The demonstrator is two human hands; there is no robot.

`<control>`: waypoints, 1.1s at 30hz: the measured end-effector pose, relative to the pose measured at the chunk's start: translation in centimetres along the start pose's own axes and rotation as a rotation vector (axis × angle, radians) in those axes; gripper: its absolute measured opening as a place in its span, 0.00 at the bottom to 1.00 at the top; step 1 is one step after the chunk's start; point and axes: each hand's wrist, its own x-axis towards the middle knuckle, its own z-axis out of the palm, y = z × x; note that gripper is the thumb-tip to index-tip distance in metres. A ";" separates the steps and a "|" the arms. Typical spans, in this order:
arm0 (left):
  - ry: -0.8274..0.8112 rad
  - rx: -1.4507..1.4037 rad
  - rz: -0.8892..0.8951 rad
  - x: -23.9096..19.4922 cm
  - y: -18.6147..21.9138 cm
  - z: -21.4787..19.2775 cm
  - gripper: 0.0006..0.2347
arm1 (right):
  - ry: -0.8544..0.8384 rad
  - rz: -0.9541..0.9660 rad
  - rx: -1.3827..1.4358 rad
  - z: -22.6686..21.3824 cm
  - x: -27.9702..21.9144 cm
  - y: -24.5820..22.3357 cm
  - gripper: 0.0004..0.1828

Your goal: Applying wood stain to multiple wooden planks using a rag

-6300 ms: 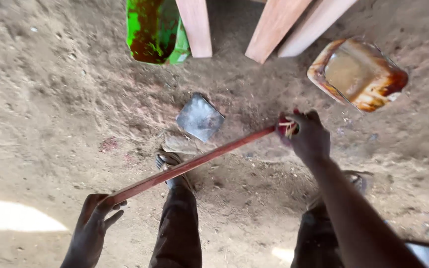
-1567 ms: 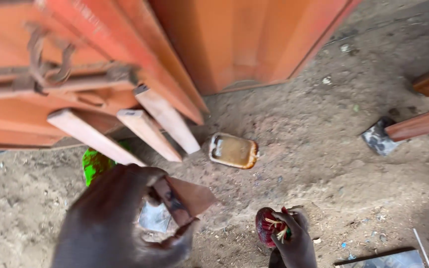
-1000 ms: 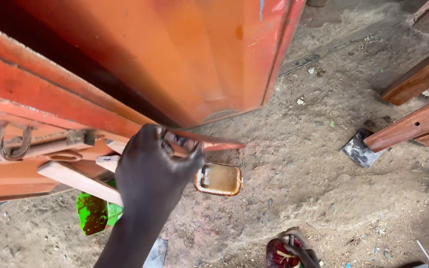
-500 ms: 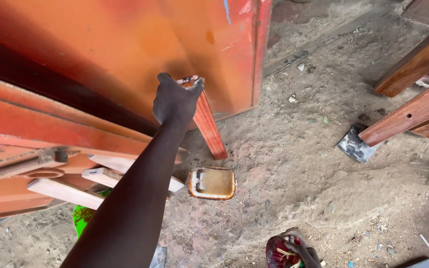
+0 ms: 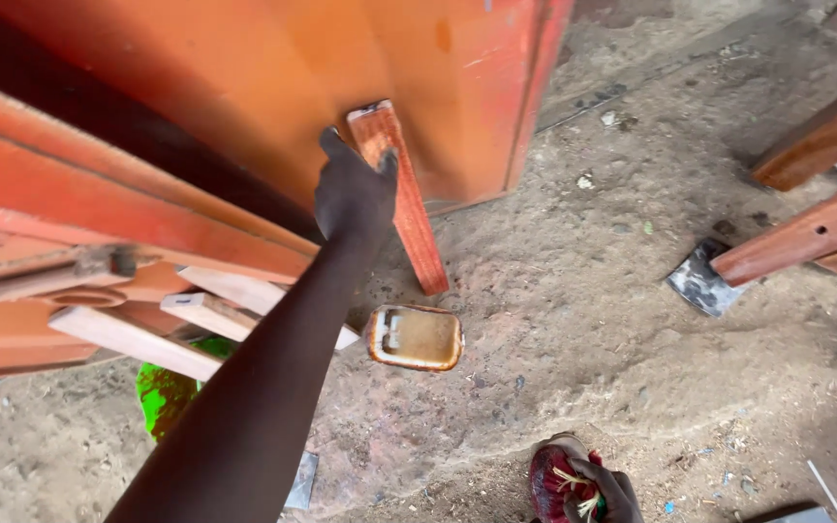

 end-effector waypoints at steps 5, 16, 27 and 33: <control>-0.139 -0.042 0.089 -7.0 -8.0 -2.5 0.28 | -0.061 -0.120 -0.031 1.0 0.5 -1.2 0.37; 0.410 -0.299 -0.167 -8.3 -25.5 -10.4 0.31 | -0.106 -0.360 0.016 6.6 0.0 -5.0 0.31; 0.241 -0.315 -0.114 -11.4 -27.4 -13.8 0.20 | -0.197 -0.419 -0.153 9.8 -2.9 -12.7 0.28; -0.115 -0.609 -0.307 -19.5 -28.0 -19.9 0.27 | -0.171 -0.367 -0.259 8.6 -1.4 -22.0 0.27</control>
